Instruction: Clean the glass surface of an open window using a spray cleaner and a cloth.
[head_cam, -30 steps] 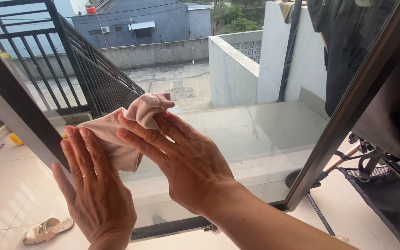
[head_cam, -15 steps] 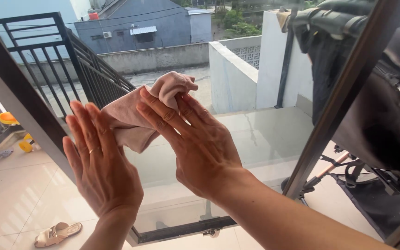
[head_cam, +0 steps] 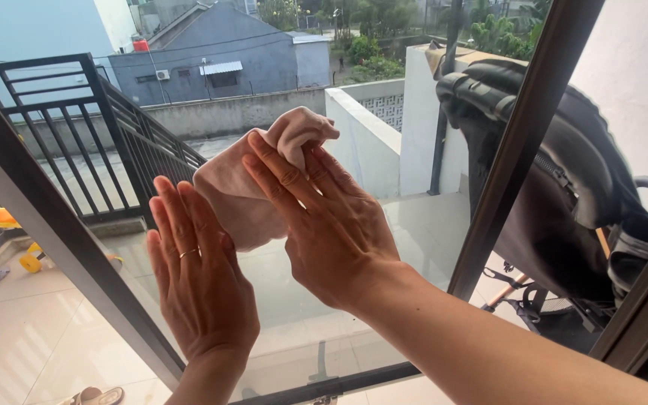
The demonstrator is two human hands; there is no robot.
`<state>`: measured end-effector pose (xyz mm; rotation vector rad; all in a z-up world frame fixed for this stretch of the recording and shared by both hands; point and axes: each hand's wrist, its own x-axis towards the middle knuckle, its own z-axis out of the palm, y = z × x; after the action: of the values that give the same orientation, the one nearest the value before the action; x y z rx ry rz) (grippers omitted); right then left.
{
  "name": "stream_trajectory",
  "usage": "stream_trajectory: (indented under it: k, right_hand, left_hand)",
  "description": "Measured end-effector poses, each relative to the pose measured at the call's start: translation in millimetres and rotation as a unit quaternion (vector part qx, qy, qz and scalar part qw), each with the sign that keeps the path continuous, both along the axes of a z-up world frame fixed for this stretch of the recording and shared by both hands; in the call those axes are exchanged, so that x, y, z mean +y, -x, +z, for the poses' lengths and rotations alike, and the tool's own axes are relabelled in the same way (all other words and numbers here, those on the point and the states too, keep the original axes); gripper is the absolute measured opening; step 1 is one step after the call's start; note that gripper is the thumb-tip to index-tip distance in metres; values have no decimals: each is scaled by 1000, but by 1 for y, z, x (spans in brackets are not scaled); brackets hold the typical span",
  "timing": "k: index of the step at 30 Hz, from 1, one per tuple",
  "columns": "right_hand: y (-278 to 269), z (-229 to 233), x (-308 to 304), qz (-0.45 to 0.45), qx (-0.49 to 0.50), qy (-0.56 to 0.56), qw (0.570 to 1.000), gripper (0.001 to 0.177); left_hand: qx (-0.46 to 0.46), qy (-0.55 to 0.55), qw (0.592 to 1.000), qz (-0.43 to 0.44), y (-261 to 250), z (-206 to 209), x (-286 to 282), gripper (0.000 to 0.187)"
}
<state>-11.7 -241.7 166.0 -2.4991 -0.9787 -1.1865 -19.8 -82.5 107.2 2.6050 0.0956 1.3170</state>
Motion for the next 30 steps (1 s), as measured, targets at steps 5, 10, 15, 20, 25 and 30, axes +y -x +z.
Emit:
stream_trajectory:
  k: [5,10,15,20,25,30]
  right_hand:
    - [-4,22,-7,-30,-46,-22,998,78]
    - [-6,48,-15,-71,-54,-22,996,74]
    - [-4,73,-24,-69,-46,-52,995,76]
    - [-4,95,-37,-82,-44,-48,995,80]
    - [-7,114,-52,-109,-46,-56,991,82]
    - [-6,124,-79,-156,-56,-44,985,85]
  left_hand:
    - [-38,-36,997,-58,-10,26,-7,71]
    - [-75,-30,992,-97,-18,66,-25,86]
    - [-74,-96,990,-78,-21,106,-39,78]
    - [-107,-123,981,-106,-32,131,-45,78]
    - [-132,-130,976,-111,-38,152,-63,80]
    - [-151,-153,969,-121,-40,168,-87,89]
